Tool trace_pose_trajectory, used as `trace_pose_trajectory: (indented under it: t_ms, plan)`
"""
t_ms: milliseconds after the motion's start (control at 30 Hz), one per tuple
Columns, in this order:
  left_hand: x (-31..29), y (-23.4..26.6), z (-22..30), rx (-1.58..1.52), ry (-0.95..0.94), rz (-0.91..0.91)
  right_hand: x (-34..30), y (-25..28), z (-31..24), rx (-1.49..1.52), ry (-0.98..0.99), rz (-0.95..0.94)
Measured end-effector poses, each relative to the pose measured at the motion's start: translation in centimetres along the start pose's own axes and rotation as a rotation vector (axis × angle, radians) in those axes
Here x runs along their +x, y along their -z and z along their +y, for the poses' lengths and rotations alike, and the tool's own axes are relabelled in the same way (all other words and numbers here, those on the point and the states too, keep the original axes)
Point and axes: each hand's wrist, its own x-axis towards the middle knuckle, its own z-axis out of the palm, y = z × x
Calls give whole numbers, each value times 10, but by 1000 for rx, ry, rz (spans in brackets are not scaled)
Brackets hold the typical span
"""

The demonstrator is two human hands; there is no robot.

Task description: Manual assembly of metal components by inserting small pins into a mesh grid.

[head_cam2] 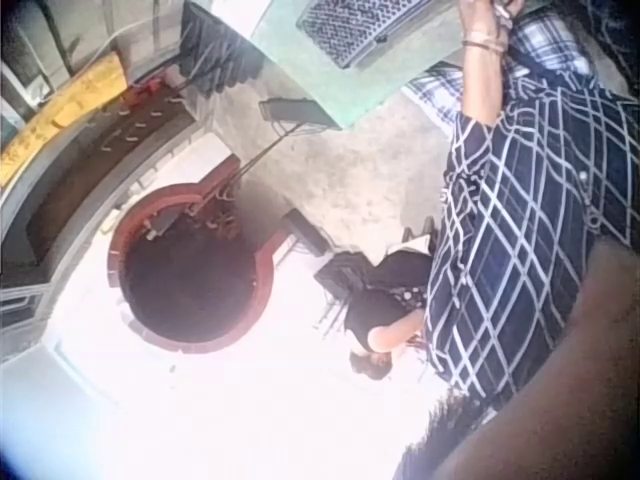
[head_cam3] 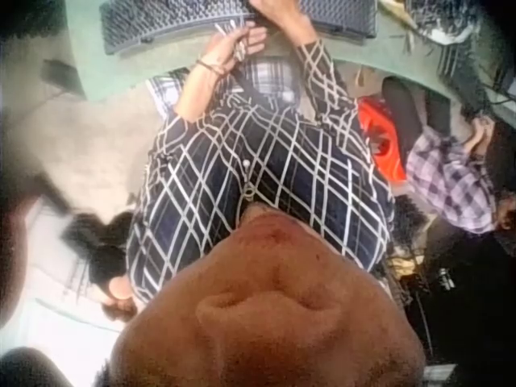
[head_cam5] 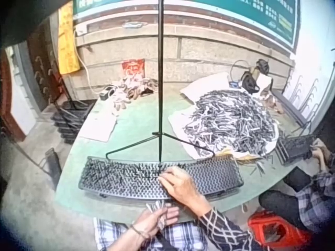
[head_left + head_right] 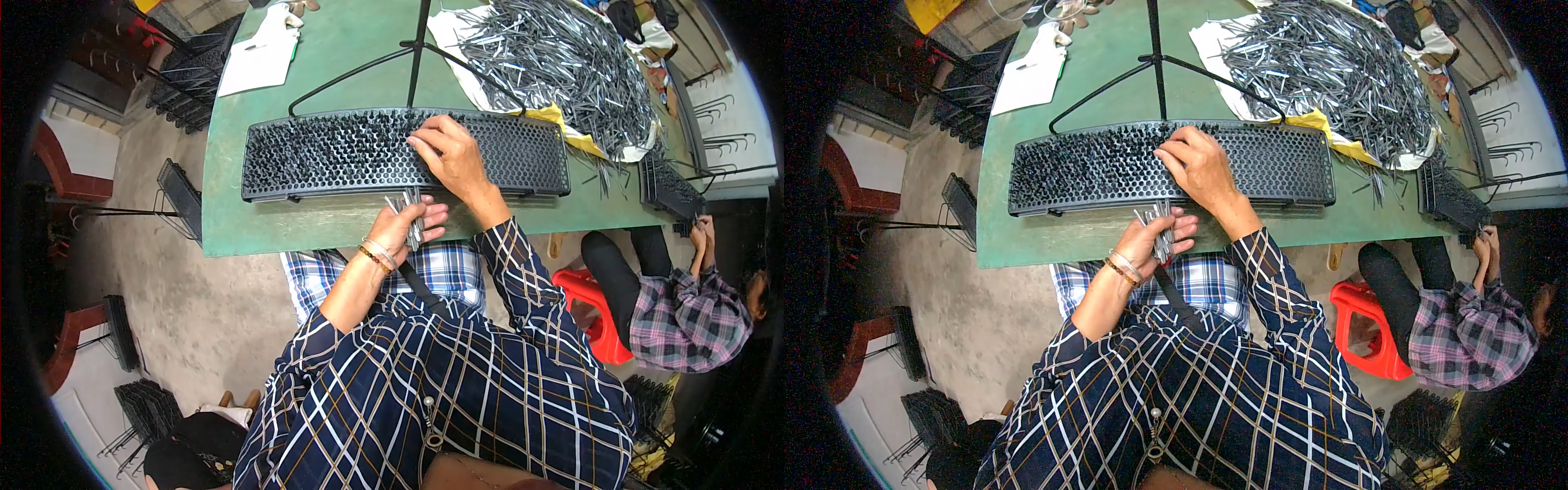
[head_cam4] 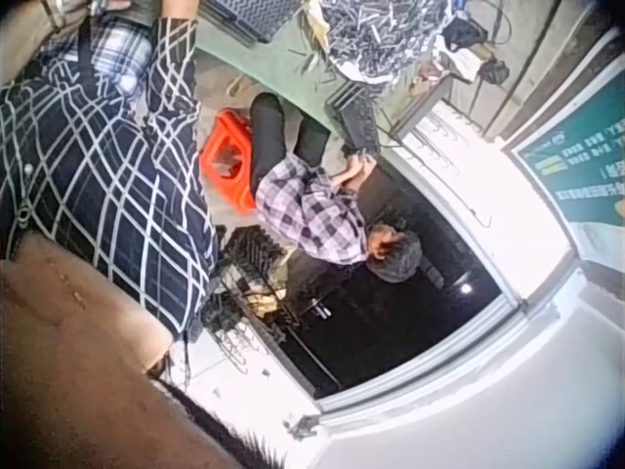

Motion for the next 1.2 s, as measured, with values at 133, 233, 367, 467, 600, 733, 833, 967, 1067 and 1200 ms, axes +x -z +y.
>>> trace_pose_trajectory:
  t_ms: [133,233,367,467,600,733,833,967,1067,1200]
  plan:
    - [0,1,0,4,0,3,-6,-4,2,-15,-1,-13]
    - [1,3,0,-6,-2,-16,-7,-5,3,-16,-46,-4]
    - [1,1,1,-6,-4,-11,-5,0,-2,106,-168,77]
    - [-3,1,5,-39,-51,-12,-10,11,-8,309,-365,-53]
    - [-5,-4,9,-44,-120,-56,-24,18,-19,530,-585,-314]
    - [-7,-7,7,-34,-135,-80,-30,20,-22,695,-690,-353]
    - [-7,-5,6,-10,-143,-68,-32,20,-21,728,-754,-325]
    - [-3,-3,2,-21,-140,-59,-35,22,-16,625,-704,-305]
    - [-2,0,-1,-10,-158,-27,-35,18,-19,596,-723,-314]
    - [-1,1,0,-18,-172,12,-30,18,-24,729,-765,-220]
